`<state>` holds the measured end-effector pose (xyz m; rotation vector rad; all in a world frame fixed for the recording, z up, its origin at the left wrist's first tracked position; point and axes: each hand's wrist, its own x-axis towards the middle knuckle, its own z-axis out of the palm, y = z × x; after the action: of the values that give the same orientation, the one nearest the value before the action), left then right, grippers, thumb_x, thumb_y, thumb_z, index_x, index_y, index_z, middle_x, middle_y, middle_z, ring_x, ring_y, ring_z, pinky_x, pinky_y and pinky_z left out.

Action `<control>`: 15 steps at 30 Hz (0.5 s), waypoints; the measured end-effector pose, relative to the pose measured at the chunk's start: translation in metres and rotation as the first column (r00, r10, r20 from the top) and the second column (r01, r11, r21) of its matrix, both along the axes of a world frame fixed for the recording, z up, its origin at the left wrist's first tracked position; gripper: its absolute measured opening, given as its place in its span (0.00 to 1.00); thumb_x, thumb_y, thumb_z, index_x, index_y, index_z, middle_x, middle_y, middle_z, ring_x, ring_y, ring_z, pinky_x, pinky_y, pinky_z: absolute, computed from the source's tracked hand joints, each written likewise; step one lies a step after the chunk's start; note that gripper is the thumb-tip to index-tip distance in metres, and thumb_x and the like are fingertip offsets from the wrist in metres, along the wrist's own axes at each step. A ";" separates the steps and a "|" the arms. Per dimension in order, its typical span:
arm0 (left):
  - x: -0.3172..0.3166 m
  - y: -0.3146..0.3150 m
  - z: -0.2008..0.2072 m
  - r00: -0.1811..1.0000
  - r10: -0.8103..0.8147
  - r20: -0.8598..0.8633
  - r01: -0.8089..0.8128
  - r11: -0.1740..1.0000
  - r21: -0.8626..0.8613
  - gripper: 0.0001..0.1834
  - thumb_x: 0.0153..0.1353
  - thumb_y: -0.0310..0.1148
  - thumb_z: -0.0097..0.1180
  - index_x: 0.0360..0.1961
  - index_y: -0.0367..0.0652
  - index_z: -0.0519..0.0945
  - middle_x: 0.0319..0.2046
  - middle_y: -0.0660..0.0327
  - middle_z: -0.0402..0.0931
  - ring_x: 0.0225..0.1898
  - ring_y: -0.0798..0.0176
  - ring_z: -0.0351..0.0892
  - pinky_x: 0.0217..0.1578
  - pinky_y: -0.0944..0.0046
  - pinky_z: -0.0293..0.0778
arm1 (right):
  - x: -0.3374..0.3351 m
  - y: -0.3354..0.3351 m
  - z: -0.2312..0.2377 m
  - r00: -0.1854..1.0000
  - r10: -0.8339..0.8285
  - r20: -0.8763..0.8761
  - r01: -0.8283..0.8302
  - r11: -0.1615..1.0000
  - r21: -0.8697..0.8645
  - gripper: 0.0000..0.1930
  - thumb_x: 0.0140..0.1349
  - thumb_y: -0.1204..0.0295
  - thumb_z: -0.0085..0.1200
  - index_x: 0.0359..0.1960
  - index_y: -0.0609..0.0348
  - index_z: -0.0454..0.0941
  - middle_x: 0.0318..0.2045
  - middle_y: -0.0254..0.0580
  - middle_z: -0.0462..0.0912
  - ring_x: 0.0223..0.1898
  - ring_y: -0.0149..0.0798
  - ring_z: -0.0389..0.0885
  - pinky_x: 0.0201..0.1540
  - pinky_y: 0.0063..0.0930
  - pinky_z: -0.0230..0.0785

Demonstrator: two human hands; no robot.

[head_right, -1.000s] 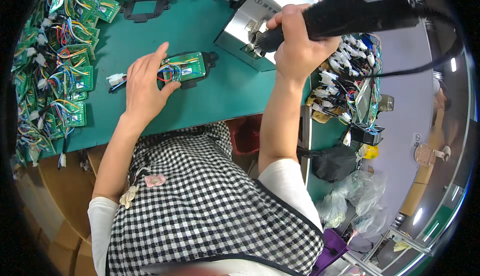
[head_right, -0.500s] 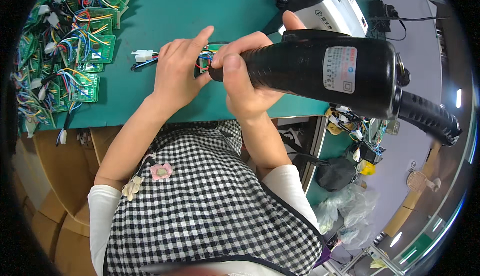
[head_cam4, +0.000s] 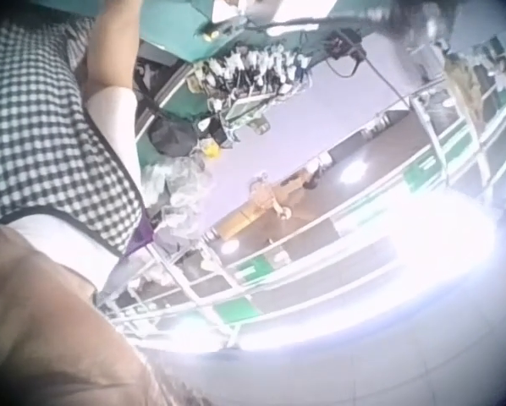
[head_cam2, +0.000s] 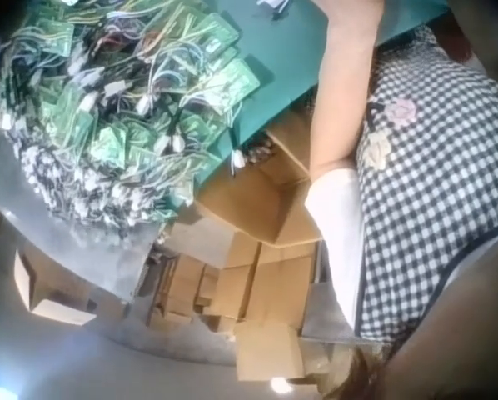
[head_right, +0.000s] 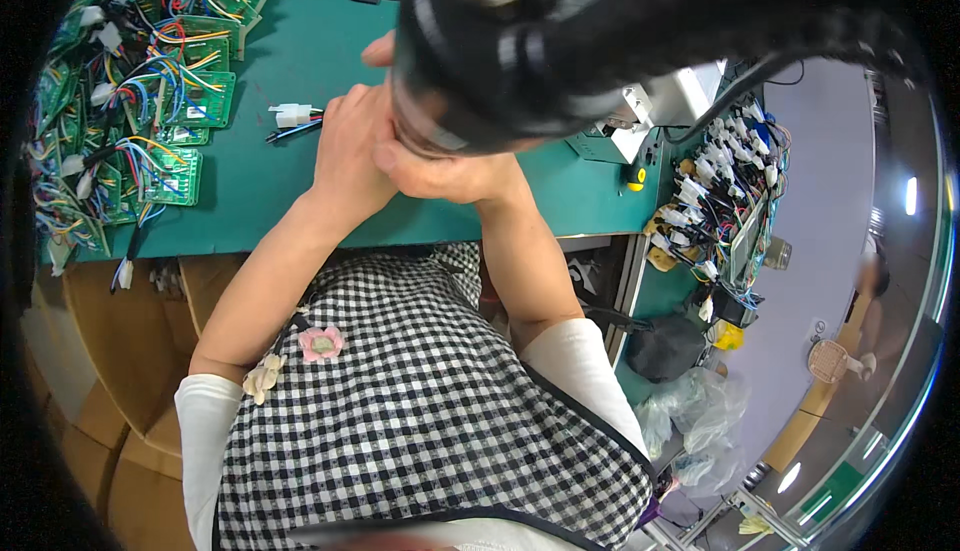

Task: The person assembles small electronic circuit boards into plastic housings by securing them with screws using an electric screwdriver.

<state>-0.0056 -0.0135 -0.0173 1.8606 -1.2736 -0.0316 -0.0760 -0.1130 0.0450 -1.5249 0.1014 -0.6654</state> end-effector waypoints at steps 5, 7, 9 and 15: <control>0.009 -0.003 0.011 0.998 -0.057 0.018 0.056 0.995 0.083 0.42 0.36 0.32 0.67 0.57 0.45 0.65 0.32 0.64 0.72 0.38 0.59 0.69 0.38 0.59 0.64 | -0.008 0.000 0.010 0.984 -0.173 -0.044 0.176 0.981 0.079 0.24 0.39 0.74 0.60 0.42 0.65 0.70 0.25 0.37 0.76 0.25 0.34 0.74 0.38 0.30 0.67; 0.024 -0.014 0.015 0.997 -0.072 0.042 0.063 0.984 0.169 0.39 0.36 0.29 0.66 0.55 0.46 0.67 0.38 0.60 0.73 0.42 0.55 0.69 0.43 0.57 0.65 | -0.023 -0.010 0.028 0.847 -0.264 0.461 0.184 0.960 0.211 0.30 0.58 0.72 0.44 0.61 0.56 0.46 0.19 0.42 0.72 0.18 0.37 0.72 0.27 0.31 0.70; 0.054 -0.025 0.028 0.982 -0.186 0.043 0.175 0.967 0.187 0.32 0.38 0.36 0.68 0.49 0.46 0.74 0.44 0.59 0.72 0.46 0.54 0.68 0.49 0.58 0.64 | -0.042 -0.017 0.043 0.819 -0.363 0.445 0.290 0.930 0.224 0.32 0.56 0.74 0.46 0.60 0.60 0.46 0.18 0.43 0.71 0.17 0.36 0.71 0.25 0.32 0.70; 0.131 -0.067 0.019 0.964 -0.063 0.259 -0.059 0.897 0.438 0.16 0.42 0.39 0.65 0.31 0.45 0.77 0.34 0.59 0.70 0.43 0.56 0.67 0.44 0.57 0.63 | -0.054 -0.011 0.006 0.832 -0.535 0.147 0.533 0.844 0.060 0.33 0.49 0.82 0.53 0.57 0.70 0.50 0.19 0.42 0.74 0.20 0.33 0.74 0.27 0.24 0.69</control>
<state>0.1256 -0.0807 0.0018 2.3156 -1.5505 -0.0806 -0.1298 -0.1242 0.0513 -1.4240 0.4255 -1.2293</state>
